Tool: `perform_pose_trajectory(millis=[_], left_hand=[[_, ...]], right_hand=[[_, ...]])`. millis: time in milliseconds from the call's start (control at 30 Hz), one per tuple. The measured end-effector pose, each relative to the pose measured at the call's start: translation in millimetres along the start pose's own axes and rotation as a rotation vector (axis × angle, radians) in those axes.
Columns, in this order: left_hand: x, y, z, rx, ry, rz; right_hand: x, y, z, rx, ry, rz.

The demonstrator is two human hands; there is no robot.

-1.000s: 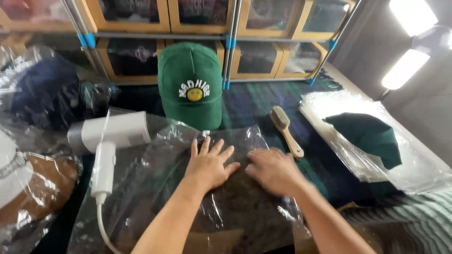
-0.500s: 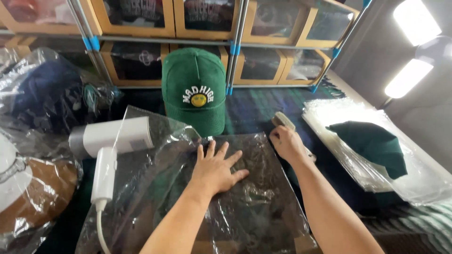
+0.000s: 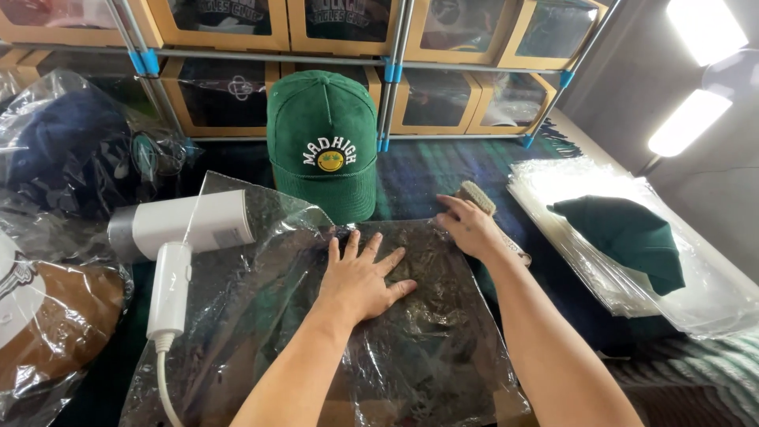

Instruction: Cleaning baseball caps with a brush and steamer before packaging them in plastic bags.

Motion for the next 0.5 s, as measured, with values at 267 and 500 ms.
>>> perform_pose_trajectory(millis=[267,500], left_hand=[[-2,0,-1,-0.015,-0.015,0.008],[-1,0,0,-0.020,0.015,0.000]], right_hand=[[19,-22,-15,-0.141,0.017,0.060],[8,-17,-51,0.144,-0.082,-0.048]])
Point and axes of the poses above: each hand's wrist, its own y-axis away from the middle knuckle, its own x-axis out of the palm, z = x × y, the point moved 7 cm from there along -y, towards the middle knuckle, and after that the axes turned 7 degrees about -x, right-handed, at the moved point
